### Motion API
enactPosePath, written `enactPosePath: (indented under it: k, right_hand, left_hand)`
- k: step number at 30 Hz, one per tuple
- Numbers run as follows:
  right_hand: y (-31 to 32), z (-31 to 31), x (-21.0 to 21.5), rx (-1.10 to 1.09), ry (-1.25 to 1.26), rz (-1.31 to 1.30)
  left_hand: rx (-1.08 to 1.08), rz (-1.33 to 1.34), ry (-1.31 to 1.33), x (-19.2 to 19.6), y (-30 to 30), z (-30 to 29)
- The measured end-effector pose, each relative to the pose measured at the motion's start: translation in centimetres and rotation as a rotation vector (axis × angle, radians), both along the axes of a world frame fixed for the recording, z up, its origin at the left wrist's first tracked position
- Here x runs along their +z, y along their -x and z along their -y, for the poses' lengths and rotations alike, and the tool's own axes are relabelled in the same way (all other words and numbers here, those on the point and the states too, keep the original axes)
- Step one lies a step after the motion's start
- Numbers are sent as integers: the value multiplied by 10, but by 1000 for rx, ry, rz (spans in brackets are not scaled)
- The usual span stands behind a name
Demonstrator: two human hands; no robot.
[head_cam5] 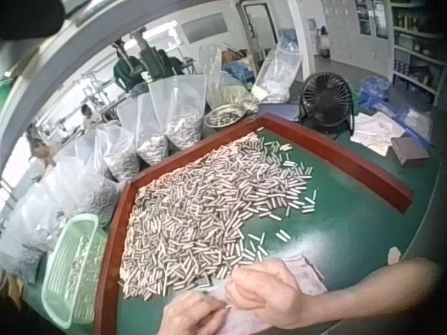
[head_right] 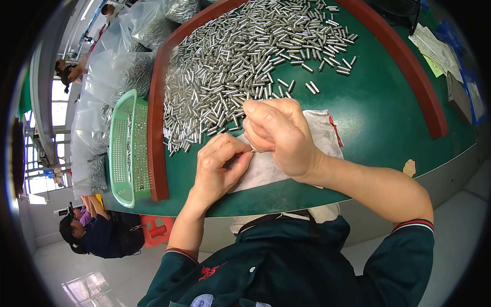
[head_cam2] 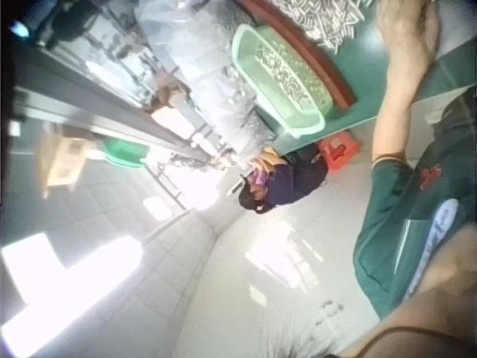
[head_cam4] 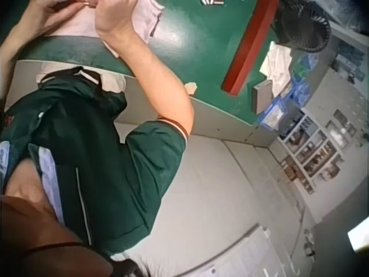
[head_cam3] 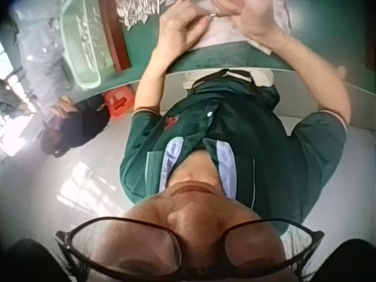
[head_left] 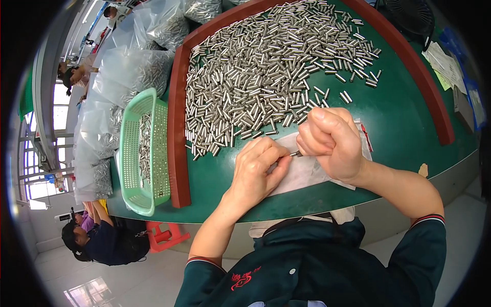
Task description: Inspecting and sorting small metal cylinders at an assembly station.
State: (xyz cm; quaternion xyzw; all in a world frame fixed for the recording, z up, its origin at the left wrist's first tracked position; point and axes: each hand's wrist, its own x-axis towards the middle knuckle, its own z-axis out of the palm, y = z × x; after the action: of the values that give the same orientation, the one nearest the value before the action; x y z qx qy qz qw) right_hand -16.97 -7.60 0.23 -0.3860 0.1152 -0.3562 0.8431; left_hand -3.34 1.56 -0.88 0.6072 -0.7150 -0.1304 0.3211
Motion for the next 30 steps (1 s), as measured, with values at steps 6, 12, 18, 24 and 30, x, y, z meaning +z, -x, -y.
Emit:
enactPosePath:
  k: [6,12,18,24,30]
  right_hand:
    - [0,-2,-2,-2,14,0]
    - [1,-10,-4,-17,93,-3]
    - [2,-16,0,-28,184,-43]
    - [1,-10,-4,-1,99,-9]
    - [2,-3,-3,-30,70,13]
  left_hand:
    - [-2,-16,-3,1,0,0]
    - [-43,8,4,3,2,0]
    - [-38,23,19,4,3,0]
    - [-23,18,33,2,5,2]
    - [6,10,45,5,2,-2]
